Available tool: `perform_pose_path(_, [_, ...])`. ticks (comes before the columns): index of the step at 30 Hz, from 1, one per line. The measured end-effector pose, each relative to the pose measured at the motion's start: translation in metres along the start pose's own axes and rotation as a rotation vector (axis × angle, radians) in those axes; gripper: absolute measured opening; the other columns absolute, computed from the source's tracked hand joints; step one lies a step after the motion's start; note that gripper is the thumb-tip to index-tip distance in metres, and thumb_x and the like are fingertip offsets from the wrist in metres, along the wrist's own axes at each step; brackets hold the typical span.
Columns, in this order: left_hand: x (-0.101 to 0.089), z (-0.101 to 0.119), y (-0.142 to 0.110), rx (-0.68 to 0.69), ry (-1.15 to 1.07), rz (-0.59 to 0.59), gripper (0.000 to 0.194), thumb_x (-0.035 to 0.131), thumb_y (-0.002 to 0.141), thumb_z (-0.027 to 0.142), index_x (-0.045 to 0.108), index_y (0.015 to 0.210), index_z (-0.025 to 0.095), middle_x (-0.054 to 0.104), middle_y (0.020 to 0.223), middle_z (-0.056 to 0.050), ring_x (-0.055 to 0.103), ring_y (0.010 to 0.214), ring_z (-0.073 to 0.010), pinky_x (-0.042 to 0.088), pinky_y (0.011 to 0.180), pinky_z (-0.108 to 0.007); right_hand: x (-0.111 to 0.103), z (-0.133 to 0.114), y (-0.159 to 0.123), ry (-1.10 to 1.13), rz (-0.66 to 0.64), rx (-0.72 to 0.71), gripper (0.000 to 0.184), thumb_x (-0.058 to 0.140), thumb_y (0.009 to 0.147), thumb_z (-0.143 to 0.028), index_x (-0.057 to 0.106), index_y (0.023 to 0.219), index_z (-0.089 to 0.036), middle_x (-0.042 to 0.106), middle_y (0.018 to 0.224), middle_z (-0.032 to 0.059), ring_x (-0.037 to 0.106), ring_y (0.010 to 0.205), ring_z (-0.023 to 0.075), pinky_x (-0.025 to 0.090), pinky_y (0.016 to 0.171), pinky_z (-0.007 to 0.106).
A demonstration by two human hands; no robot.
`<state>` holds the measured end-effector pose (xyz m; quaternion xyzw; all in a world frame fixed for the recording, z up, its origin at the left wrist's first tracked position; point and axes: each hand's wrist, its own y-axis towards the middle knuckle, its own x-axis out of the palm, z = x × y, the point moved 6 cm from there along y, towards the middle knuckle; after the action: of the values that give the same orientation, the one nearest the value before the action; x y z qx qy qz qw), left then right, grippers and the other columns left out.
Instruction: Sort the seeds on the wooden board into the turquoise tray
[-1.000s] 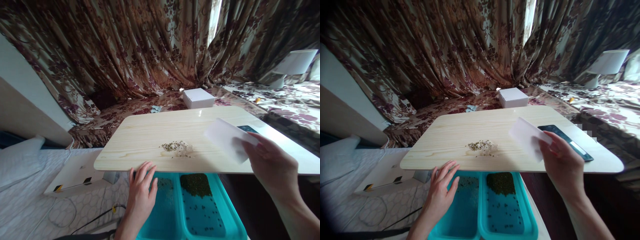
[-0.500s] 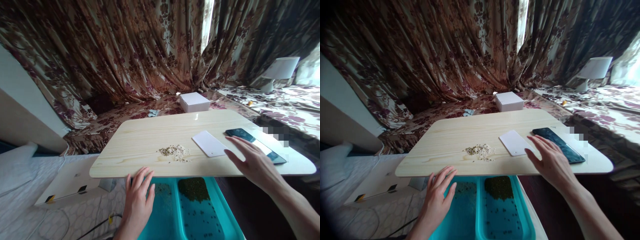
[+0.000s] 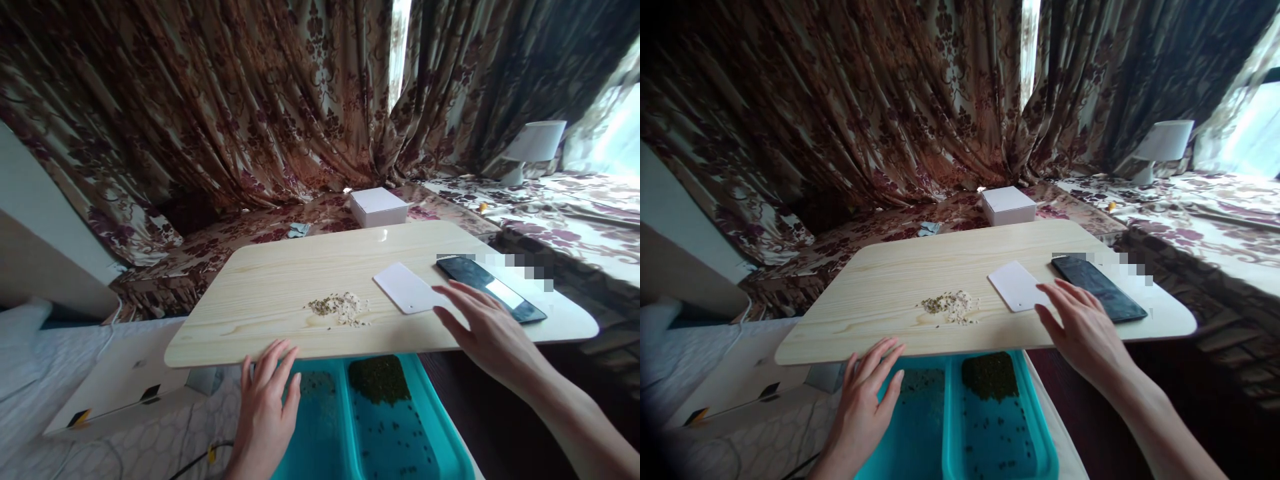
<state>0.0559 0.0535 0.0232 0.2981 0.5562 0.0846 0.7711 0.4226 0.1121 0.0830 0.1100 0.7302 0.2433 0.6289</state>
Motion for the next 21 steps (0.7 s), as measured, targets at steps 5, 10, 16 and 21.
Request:
perform_pose_path(5, [0.000, 0.000, 0.000, 0.010, -0.003, 0.010, 0.035, 0.049, 0.098, 0.020, 0.064, 0.129, 0.027, 0.069, 0.134, -0.008, 0.062, 0.125, -0.0271, 0.029, 0.114, -0.051, 0.027, -0.031, 0.031, -0.053, -0.267, 0.075, 0.055, 0.046, 0.096, -0.055, 0.063, 0.132, -0.018, 0.068, 0.136, 0.0174, 0.059, 0.129, 0.0357, 0.049, 0.099, 0.050])
perform_pose_path(10, [-0.001, 0.000, -0.001, 0.013, -0.008, 0.027, 0.036, 0.049, 0.097, 0.019, 0.064, 0.129, 0.027, 0.070, 0.134, -0.008, 0.063, 0.125, -0.0269, 0.029, 0.114, -0.050, 0.037, -0.034, 0.049, -0.085, -0.446, 0.125, 0.048, 0.053, 0.091, -0.059, 0.073, 0.105, -0.017, 0.071, 0.121, 0.0188, 0.067, 0.107, 0.0347, 0.050, 0.085, 0.045])
perform_pose_path(16, [-0.001, 0.000, -0.001, 0.014, -0.006, 0.010, 0.036, 0.048, 0.098, 0.019, 0.063, 0.130, 0.026, 0.069, 0.135, -0.009, 0.061, 0.127, -0.0263, 0.028, 0.116, -0.050, 0.037, -0.033, 0.055, -0.101, -0.589, 0.153, 0.050, 0.058, 0.088, -0.059, 0.069, 0.120, -0.021, 0.064, 0.129, 0.0174, 0.061, 0.118, 0.0359, 0.048, 0.090, 0.045])
perform_pose_path(21, [0.000, 0.000, 0.000, 0.019, 0.002, 0.010, 0.036, 0.048, 0.099, 0.019, 0.064, 0.130, 0.025, 0.069, 0.135, -0.009, 0.061, 0.127, -0.0261, 0.027, 0.117, -0.050, 0.037, -0.033, 0.067, -0.111, -0.694, 0.122, 0.046, 0.061, 0.094, -0.049, 0.065, 0.126, -0.018, 0.065, 0.126, 0.0160, 0.066, 0.111, 0.0290, 0.051, 0.095, 0.045])
